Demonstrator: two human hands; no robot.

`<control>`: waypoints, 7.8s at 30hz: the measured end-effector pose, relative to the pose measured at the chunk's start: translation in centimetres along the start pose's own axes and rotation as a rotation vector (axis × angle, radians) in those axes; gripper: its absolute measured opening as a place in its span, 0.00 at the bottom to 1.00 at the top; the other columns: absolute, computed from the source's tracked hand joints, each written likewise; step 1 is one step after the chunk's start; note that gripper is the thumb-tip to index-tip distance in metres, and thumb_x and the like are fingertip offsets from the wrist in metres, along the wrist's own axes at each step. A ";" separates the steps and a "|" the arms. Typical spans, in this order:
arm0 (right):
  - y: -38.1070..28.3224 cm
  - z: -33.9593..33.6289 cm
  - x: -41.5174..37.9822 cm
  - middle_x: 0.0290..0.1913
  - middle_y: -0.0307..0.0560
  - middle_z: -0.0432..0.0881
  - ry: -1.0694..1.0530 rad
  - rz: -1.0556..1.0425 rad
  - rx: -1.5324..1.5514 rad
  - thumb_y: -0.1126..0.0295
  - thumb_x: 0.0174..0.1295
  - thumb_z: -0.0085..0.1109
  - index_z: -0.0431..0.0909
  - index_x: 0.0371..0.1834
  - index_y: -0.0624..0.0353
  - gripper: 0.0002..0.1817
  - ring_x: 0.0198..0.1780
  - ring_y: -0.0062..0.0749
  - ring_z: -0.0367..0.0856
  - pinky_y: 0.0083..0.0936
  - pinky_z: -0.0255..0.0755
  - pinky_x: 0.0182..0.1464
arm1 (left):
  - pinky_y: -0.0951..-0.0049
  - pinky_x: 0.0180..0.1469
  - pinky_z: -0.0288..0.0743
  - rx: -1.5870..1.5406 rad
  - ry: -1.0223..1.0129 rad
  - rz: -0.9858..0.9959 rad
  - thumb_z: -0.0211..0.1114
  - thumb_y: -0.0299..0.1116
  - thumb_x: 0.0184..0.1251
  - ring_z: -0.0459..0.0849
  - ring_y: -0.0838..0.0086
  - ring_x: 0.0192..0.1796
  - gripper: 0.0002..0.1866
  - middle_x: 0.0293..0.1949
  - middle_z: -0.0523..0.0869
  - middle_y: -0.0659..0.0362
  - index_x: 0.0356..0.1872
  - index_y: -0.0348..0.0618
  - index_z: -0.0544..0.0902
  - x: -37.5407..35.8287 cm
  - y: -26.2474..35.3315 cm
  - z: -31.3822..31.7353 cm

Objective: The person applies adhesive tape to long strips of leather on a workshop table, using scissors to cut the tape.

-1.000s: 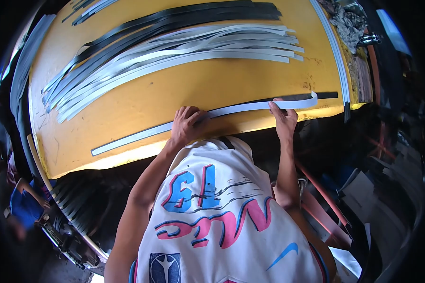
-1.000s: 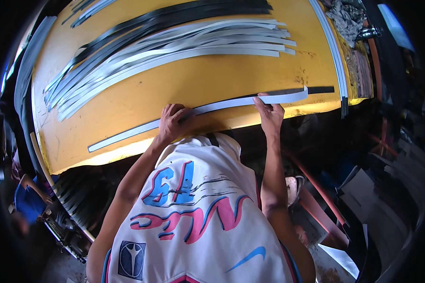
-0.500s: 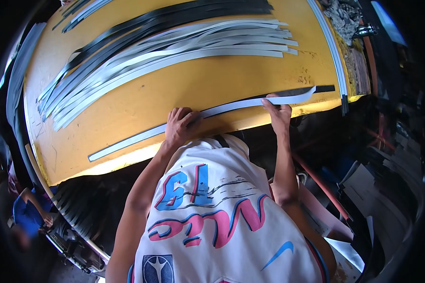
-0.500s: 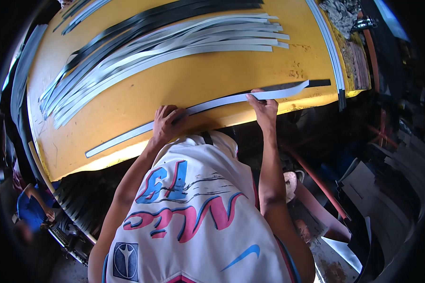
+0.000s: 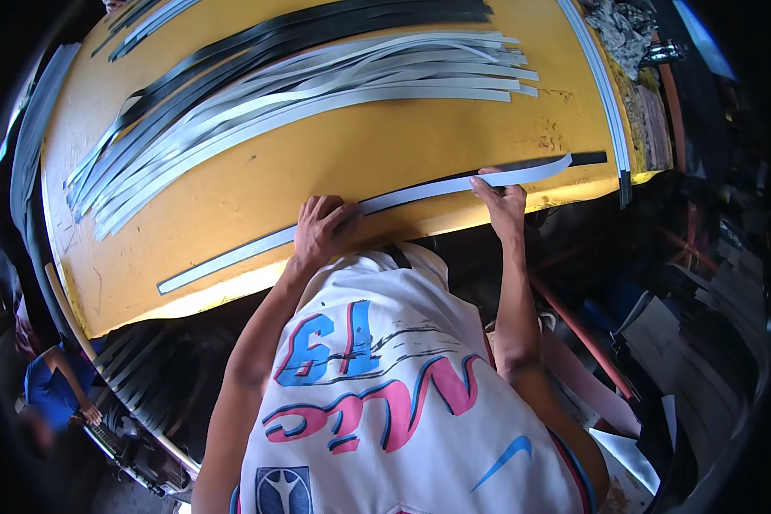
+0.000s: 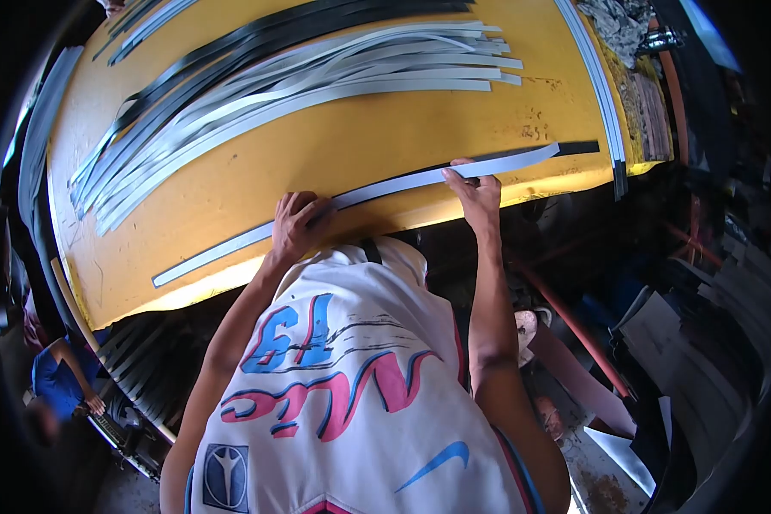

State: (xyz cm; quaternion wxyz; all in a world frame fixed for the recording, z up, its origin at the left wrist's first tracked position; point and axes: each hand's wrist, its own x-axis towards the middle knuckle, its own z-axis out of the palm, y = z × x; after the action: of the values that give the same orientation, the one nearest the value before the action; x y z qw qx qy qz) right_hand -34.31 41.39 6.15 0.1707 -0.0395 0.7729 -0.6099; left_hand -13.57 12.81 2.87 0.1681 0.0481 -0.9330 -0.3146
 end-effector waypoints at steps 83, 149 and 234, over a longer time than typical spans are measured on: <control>2.6 0.4 0.7 0.32 0.38 0.85 0.075 -0.189 -0.322 0.65 0.60 0.77 0.86 0.44 0.60 0.14 0.28 0.21 0.74 0.23 0.72 0.34 | 0.58 0.51 0.73 0.000 -0.066 0.026 0.72 0.27 0.56 0.80 0.58 0.50 0.22 0.46 0.81 0.54 0.55 0.49 0.87 1.7 2.3 1.9; 3.1 1.8 0.1 0.34 0.38 0.82 0.167 -0.166 -0.326 0.65 0.60 0.76 0.83 0.47 0.63 0.17 0.34 0.22 0.74 0.23 0.73 0.40 | 0.51 0.81 0.47 0.117 -0.440 -0.021 0.66 0.46 0.69 0.53 0.53 0.83 0.46 0.81 0.55 0.45 0.81 0.37 0.53 -2.3 2.7 0.2; 2.1 -17.6 8.1 0.41 0.33 0.83 0.068 -0.116 -0.033 0.78 0.63 0.72 0.82 0.51 0.64 0.15 0.39 0.12 0.75 0.15 0.70 0.44 | 0.59 0.52 0.75 -0.038 -0.058 -0.004 0.74 0.34 0.63 0.80 0.58 0.49 0.13 0.45 0.81 0.56 0.48 0.48 0.86 11.6 12.0 14.2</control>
State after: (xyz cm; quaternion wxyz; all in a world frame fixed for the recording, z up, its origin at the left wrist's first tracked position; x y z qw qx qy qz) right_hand -47.13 56.12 5.91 0.1081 -0.0664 0.7844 -0.6071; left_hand -29.15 28.22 2.85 0.1412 0.0379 -0.9312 -0.3338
